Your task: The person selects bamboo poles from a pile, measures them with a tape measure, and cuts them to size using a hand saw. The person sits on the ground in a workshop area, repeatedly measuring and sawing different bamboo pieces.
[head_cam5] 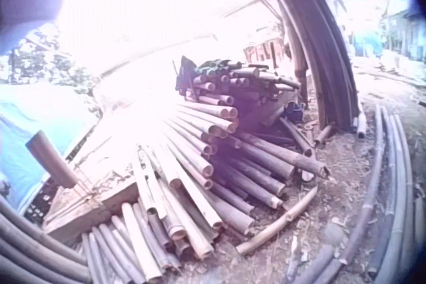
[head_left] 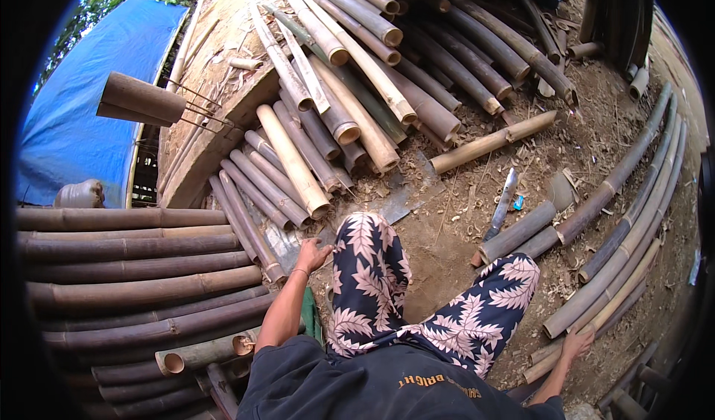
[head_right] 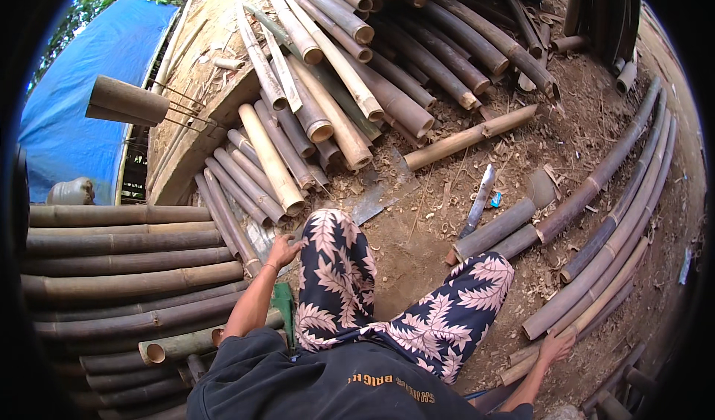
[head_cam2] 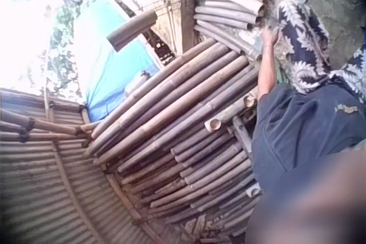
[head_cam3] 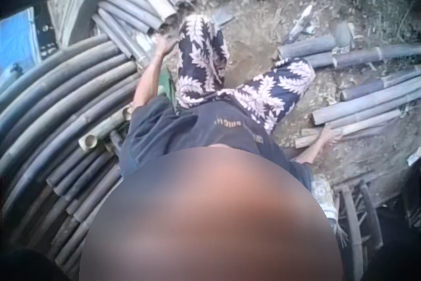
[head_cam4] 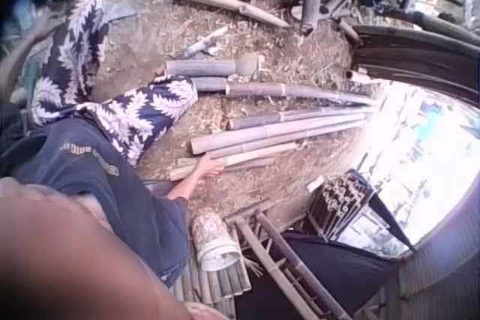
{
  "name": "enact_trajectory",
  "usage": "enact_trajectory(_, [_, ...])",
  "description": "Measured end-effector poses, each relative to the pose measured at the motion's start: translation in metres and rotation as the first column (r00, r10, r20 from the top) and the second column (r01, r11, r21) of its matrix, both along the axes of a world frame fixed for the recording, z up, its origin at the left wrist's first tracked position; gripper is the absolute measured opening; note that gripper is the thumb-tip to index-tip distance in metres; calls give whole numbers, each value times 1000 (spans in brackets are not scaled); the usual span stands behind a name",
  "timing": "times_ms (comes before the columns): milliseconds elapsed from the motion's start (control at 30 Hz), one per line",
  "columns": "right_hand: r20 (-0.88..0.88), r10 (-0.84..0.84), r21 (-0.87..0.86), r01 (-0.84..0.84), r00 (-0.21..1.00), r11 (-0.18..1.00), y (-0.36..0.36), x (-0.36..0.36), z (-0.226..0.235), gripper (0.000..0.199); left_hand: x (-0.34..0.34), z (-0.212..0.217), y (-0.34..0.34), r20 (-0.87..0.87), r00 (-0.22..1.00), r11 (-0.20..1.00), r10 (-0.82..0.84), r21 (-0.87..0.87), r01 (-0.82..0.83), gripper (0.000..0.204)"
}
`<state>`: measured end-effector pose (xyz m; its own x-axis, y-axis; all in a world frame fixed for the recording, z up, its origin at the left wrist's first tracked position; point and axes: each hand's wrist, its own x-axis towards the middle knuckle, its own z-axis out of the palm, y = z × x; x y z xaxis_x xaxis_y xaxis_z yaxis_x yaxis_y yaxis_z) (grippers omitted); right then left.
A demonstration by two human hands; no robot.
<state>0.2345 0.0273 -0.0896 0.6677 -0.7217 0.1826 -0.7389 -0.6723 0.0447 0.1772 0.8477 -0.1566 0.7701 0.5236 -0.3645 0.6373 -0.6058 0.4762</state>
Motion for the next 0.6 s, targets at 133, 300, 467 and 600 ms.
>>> enact_trajectory(133, [408,233,906,-422,883,13,140,95,24,63,-60,-14,30,-30,1000,999,-3,46,5,58])
enact_trajectory(300, [-242,871,825,-382,429,417,237,150,88,51,-19,-28,-6,-100,980,979,-171,-133,157,58])
enact_trajectory(467, [534,655,350,-845,535,405,296,88,104,32,-70,-70,30,6,1000,905,-26,-424,26,39])
enact_trajectory(600, [697,209,202,-468,686,860,154,36,39,51,-78,-41,0,-231,969,759,-90,-646,-84,36])
